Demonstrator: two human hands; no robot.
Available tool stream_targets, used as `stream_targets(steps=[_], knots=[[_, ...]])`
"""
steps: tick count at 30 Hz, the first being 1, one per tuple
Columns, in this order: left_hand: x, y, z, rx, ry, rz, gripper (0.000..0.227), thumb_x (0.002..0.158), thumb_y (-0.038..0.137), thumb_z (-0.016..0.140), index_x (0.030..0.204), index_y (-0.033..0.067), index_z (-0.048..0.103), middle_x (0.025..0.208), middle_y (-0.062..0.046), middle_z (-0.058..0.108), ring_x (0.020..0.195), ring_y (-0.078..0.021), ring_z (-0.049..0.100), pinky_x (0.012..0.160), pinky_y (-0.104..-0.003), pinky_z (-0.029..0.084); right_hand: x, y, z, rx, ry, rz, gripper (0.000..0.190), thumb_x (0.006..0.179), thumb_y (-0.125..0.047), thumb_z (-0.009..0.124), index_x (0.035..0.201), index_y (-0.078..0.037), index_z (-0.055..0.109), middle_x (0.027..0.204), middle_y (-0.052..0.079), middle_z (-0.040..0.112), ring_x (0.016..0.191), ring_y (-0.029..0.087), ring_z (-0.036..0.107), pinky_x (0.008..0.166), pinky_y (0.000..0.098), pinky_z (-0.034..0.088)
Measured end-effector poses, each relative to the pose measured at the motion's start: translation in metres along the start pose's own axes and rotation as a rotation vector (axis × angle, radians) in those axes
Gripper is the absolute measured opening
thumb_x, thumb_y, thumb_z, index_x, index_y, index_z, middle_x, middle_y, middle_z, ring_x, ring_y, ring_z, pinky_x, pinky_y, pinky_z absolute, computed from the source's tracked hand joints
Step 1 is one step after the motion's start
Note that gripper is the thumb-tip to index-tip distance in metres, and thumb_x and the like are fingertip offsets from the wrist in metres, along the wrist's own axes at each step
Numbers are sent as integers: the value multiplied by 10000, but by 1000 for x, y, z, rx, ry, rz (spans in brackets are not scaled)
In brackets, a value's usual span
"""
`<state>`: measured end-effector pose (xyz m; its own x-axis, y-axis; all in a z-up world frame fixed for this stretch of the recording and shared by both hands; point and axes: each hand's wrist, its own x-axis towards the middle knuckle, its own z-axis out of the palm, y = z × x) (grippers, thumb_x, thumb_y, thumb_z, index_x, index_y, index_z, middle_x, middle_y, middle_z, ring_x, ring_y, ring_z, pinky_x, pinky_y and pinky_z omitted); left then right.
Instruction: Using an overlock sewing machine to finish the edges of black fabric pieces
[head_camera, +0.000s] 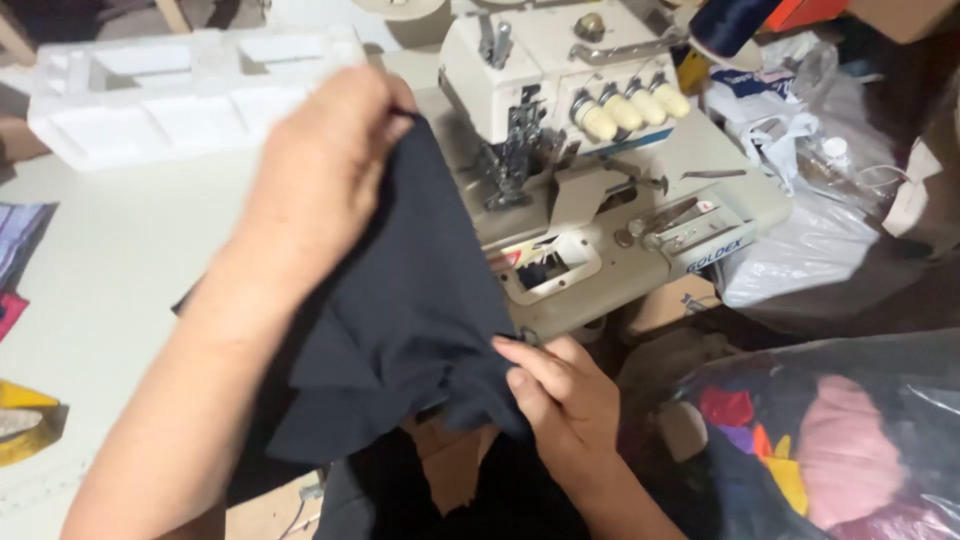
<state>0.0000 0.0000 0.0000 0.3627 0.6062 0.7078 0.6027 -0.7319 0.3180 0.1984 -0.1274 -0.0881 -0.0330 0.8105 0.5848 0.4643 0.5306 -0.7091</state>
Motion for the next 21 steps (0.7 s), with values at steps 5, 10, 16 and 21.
stream_targets(steps=[5,10,16,21], knots=[[18,12,47,135,-140,163,155,816,-24,535,955,43,553,830,-103,552,708,-233,528,473,-331,522,-23,33,-26,69,-8,169,245,792,-82,585,1022,-60,667,700,31,498,637,124,506,614,218,376],[9,-8,106,191,-251,304,231,678,-152,519,790,46,479,688,-79,371,478,-261,390,292,-364,230,-55,70,-37,112,-26,293,270,745,-50,624,1001,-98,695,696,26,538,632,126,531,609,227,390],[8,-2,120,-45,-353,-131,43,837,156,602,879,163,599,888,-30,573,811,-280,586,589,-412,440,-63,77,-39,178,1,292,268,808,-169,606,1042,-57,674,676,11,492,608,116,495,559,250,376],[1,4,122,59,-130,-194,342,703,192,775,853,148,471,843,-62,514,832,-302,474,672,-398,363,-61,71,-41,171,3,333,279,753,-33,593,1014,-48,690,668,-1,502,602,108,489,566,240,381]])
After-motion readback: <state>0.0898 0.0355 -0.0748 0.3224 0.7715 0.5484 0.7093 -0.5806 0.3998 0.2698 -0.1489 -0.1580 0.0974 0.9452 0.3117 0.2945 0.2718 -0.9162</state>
